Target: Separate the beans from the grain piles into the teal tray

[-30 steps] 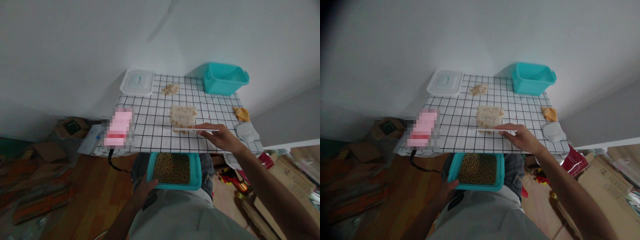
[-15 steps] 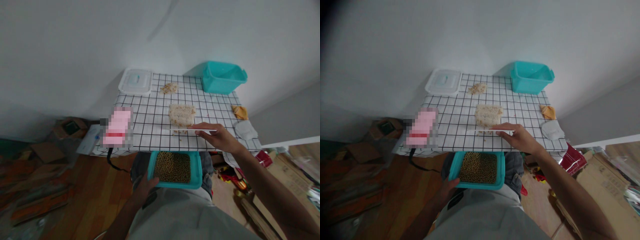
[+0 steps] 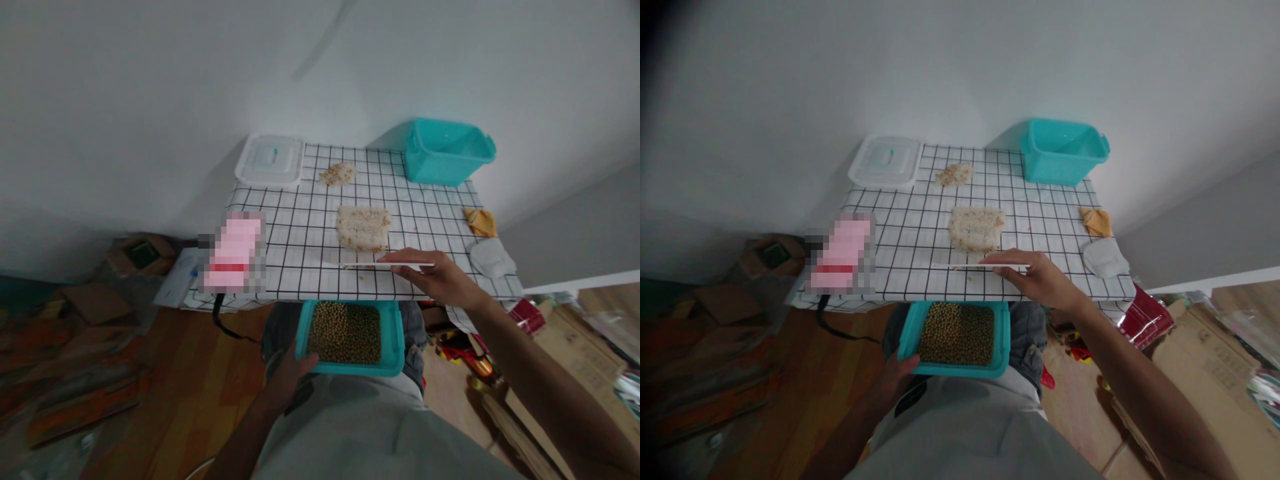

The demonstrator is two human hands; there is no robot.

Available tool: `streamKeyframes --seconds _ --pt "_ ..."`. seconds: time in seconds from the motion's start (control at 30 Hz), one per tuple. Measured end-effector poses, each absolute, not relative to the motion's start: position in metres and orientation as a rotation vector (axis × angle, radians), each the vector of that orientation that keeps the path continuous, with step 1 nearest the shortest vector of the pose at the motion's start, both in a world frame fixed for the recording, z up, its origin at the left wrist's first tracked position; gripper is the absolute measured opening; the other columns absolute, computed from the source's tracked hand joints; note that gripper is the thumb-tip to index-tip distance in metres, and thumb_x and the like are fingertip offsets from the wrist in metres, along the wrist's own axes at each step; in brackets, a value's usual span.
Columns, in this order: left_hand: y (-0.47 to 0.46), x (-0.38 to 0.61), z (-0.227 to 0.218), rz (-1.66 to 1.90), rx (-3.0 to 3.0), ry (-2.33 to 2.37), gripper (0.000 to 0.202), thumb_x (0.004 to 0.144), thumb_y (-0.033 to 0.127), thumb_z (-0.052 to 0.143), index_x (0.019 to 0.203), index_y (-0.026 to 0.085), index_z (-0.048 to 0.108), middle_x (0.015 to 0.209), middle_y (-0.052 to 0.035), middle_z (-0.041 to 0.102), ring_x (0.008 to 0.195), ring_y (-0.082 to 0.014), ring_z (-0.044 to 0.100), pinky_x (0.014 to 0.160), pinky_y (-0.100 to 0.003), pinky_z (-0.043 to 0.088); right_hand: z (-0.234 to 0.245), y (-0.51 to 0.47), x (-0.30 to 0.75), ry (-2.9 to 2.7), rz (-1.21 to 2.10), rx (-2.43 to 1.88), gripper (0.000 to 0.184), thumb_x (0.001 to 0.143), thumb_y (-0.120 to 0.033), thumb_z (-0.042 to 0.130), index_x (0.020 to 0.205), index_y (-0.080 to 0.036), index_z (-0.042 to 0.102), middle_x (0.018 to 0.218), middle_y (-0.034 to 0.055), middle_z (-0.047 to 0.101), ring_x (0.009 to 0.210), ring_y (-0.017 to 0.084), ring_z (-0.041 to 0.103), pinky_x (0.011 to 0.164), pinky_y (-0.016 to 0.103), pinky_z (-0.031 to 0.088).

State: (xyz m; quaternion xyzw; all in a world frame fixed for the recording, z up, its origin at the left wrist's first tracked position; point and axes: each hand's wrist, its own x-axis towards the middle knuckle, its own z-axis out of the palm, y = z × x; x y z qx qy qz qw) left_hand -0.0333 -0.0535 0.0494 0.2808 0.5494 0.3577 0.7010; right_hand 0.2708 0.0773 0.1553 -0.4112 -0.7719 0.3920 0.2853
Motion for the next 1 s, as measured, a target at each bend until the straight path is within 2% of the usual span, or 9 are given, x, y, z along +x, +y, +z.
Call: streamKeyframes --seconds 0.07,0.2,0.43,0.63,0.7,0.8,0.9,1.0 --pt "-0.054 -0.033 0.048 0.797 0.619 1.23 0.029 0.071 0.039 0.07 0.092 0.019 0.072 0.098 -0.0092 0.077 0.116 -0.0341 0.061 0.108 -0.046 0.041 0.154 0.077 0.271 -2.06 1.057 -1.108 0.031 0.094 -0.034 0.055 0.121 -0.029 0.068 0.122 0.0038 0.069 0.114 0.022 0.061 0.102 0.043 0.048" --pt "-0.055 -0.033 0.042 0.801 0.588 1.201 0.047 0.07 0.041 0.069 0.11 0.018 0.067 0.112 -0.0103 0.074 0.123 -0.0343 0.058 0.109 -0.048 0.04 0.153 0.078 0.27 -2.072 1.079 -1.114 0.031 0.094 -0.036 0.055 0.121 -0.029 0.068 0.121 0.0036 0.069 0.112 0.021 0.062 0.1 0.043 0.049" --pt "-0.057 -0.033 0.037 0.797 0.585 1.186 0.053 0.072 0.042 0.069 0.119 0.017 0.064 0.118 -0.0111 0.073 0.114 -0.0342 0.064 0.104 -0.048 0.044 0.151 0.077 0.27 -2.042 1.095 -1.079 0.029 0.094 -0.032 0.057 0.12 -0.029 0.069 0.119 0.0029 0.07 0.111 0.02 0.063 0.1 0.04 0.049" --pt "-0.058 -0.034 0.032 0.814 0.546 1.16 0.061 0.072 0.042 0.07 0.126 0.016 0.058 0.122 -0.0119 0.07 0.116 -0.0342 0.062 0.106 -0.049 0.042 0.153 0.079 0.274 -2.063 1.141 -1.086 0.029 0.094 -0.034 0.056 0.119 -0.027 0.069 0.12 0.0039 0.07 0.111 0.021 0.063 0.099 0.04 0.05" --pt "-0.058 -0.034 0.035 0.81 0.571 1.175 0.055 0.072 0.041 0.071 0.12 0.016 0.062 0.12 -0.0115 0.071 0.114 -0.0338 0.063 0.106 -0.049 0.042 0.155 0.081 0.276 -2.07 1.16 -1.088 0.029 0.094 -0.034 0.056 0.119 -0.027 0.069 0.12 0.0043 0.07 0.111 0.022 0.063 0.099 0.04 0.049" --pt "-0.056 -0.035 0.041 0.805 0.618 1.209 0.034 0.072 0.038 0.071 0.1 0.018 0.069 0.111 -0.0093 0.074 0.108 -0.0324 0.065 0.104 -0.047 0.044 0.158 0.084 0.278 -2.079 1.163 -1.074 0.029 0.094 -0.033 0.057 0.119 -0.026 0.07 0.119 0.005 0.07 0.111 0.022 0.063 0.099 0.04 0.049" --pt "-0.055 -0.034 0.045 0.794 0.62 1.243 0.018 0.071 0.036 0.07 0.079 0.02 0.07 0.1 -0.0075 0.075 0.102 -0.0317 0.066 0.101 -0.045 0.046 0.16 0.087 0.278 -2.118 1.178 -1.021 0.03 0.094 -0.032 0.056 0.121 -0.027 0.069 0.119 0.0048 0.07 0.111 0.021 0.063 0.098 0.041 0.049" --pt "-0.055 -0.033 0.046 0.816 0.591 1.229 0.02 0.07 0.037 0.07 0.083 0.021 0.07 0.098 -0.0069 0.075 0.103 -0.0327 0.066 0.099 -0.046 0.048 0.159 0.088 0.277 -2.146 1.211 -0.961 0.031 0.094 -0.032 0.056 0.122 -0.027 0.068 0.118 0.005 0.07 0.11 0.021 0.063 0.098 0.041 0.05"
